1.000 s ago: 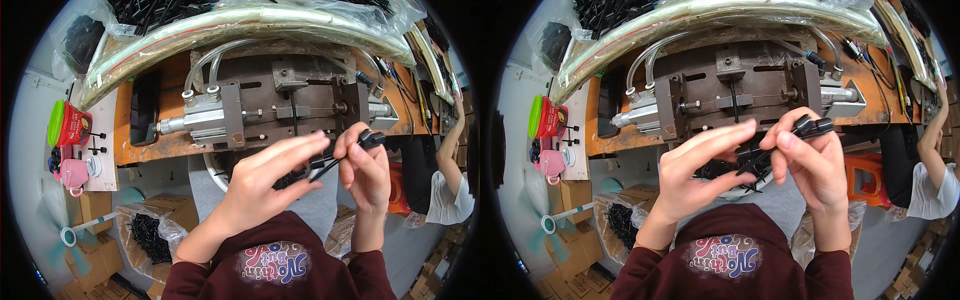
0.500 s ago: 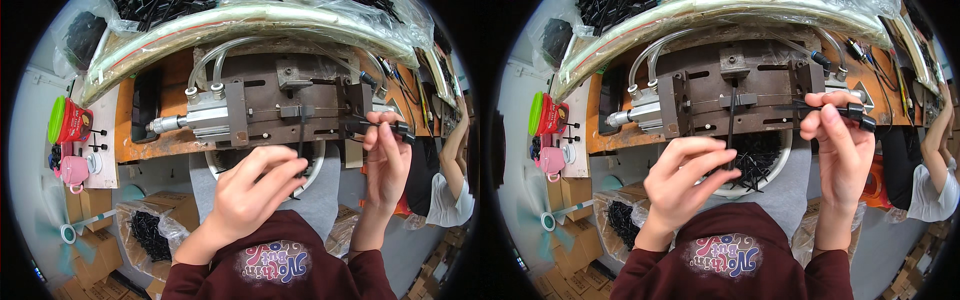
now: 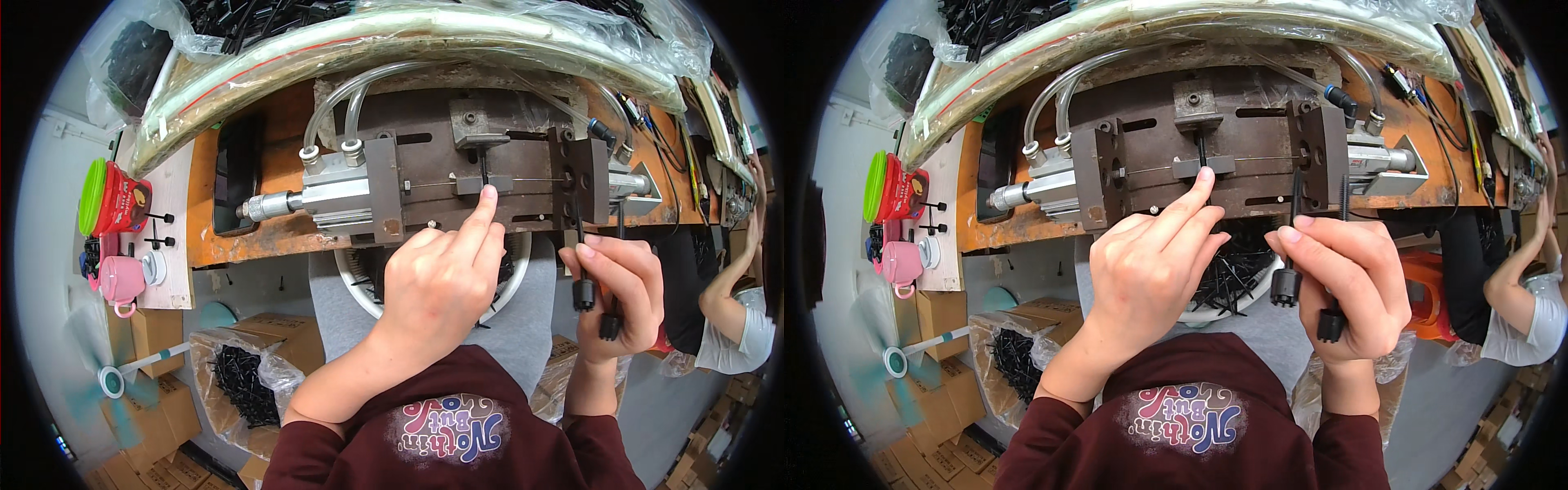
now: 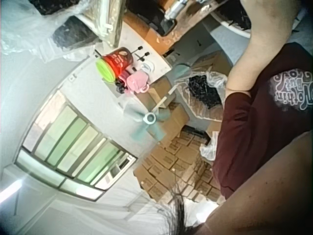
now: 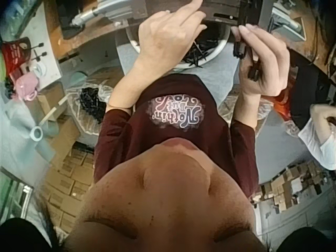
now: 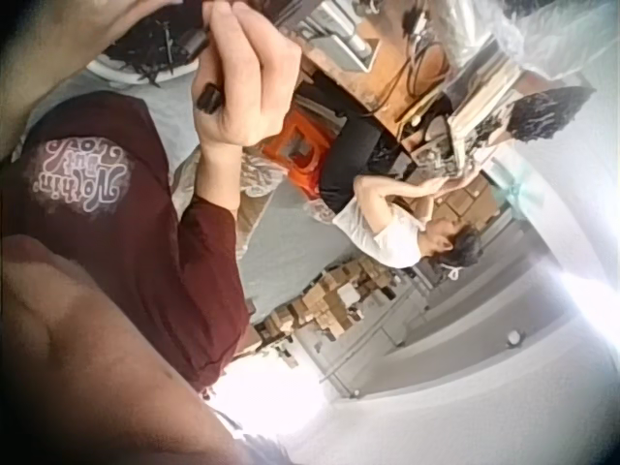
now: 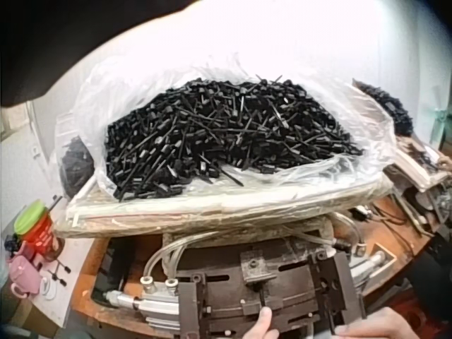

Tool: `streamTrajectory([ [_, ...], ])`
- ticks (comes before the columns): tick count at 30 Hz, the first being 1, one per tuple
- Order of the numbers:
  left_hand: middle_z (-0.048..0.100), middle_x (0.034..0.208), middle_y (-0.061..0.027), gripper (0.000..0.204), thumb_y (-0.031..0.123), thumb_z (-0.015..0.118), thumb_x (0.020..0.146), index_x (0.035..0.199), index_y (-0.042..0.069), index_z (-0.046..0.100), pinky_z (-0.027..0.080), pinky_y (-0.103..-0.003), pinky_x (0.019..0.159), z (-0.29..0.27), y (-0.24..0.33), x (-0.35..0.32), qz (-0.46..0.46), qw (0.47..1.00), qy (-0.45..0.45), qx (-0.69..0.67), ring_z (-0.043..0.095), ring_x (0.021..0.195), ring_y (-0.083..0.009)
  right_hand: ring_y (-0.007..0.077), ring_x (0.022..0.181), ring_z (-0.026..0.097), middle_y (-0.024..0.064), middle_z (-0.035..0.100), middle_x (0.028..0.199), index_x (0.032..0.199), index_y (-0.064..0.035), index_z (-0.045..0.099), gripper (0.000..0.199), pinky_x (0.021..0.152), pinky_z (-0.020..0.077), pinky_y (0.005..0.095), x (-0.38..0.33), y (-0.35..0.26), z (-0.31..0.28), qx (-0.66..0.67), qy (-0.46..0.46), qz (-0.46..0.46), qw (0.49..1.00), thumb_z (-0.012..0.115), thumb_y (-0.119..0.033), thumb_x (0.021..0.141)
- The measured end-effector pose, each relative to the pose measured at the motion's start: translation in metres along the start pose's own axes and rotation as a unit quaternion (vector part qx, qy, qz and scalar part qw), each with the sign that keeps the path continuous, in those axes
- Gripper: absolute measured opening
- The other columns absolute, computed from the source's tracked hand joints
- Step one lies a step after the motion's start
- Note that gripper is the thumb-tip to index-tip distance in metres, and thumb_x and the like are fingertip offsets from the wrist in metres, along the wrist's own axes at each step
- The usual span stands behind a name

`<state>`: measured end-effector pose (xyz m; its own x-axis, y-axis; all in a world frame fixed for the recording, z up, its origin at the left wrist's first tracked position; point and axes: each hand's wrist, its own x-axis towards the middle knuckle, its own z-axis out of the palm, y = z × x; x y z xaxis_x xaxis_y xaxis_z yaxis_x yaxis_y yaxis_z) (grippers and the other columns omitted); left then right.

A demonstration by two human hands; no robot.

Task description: Assembling small plastic components using a pneumatic press machine at a workshop bench.

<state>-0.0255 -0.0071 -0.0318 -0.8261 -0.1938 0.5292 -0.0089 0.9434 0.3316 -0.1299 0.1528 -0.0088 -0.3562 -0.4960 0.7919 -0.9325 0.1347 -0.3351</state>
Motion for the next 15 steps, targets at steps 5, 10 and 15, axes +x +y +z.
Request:
streamTrajectory([
  [5,0.071,0.117,-0.0117,0.03,0.014,0.082,0.073,0.099,0.002,0.072,0.053,-0.026,0.063,-0.002,-0.004,-0.003,-0.019,0.996,-0.004,-0.092,0.068,0.069,-0.0159,0.0156,0.063,0.054,0.0025,0.061,0.085,0.097,-0.0027,0.074,0.041,0.053,0.0425,0.0273,-0.006,-0.003,0.001,-0.044,-0.016,-0.028,0.998,0.081,0.006,0.057],
  [10,0.072,0.108,-0.0145,0.042,0.004,0.088,0.069,0.107,-0.001,0.071,0.058,-0.028,0.072,-0.021,0.006,-0.008,-0.053,0.909,0.009,-0.414,0.071,0.077,-0.0168,0.0178,0.059,0.053,0.0068,0.064,0.088,0.094,0.0022,0.073,0.037,0.049,0.04,0.0287,-0.011,-0.005,0.009,-0.044,-0.061,-0.071,0.995,0.078,0.002,0.057],
  [15,0.07,0.092,-0.0108,0.041,-0.001,0.086,0.069,0.108,0.0,0.072,0.055,-0.029,0.067,-0.029,0.011,-0.012,-0.063,0.929,0.031,-0.363,0.068,0.078,-0.019,0.0215,0.068,0.063,0.012,0.068,0.093,0.095,0.0043,0.073,0.033,0.055,0.0504,0.0299,-0.009,-0.008,0.017,-0.009,-0.064,-0.072,0.995,0.077,0.003,0.062],
])
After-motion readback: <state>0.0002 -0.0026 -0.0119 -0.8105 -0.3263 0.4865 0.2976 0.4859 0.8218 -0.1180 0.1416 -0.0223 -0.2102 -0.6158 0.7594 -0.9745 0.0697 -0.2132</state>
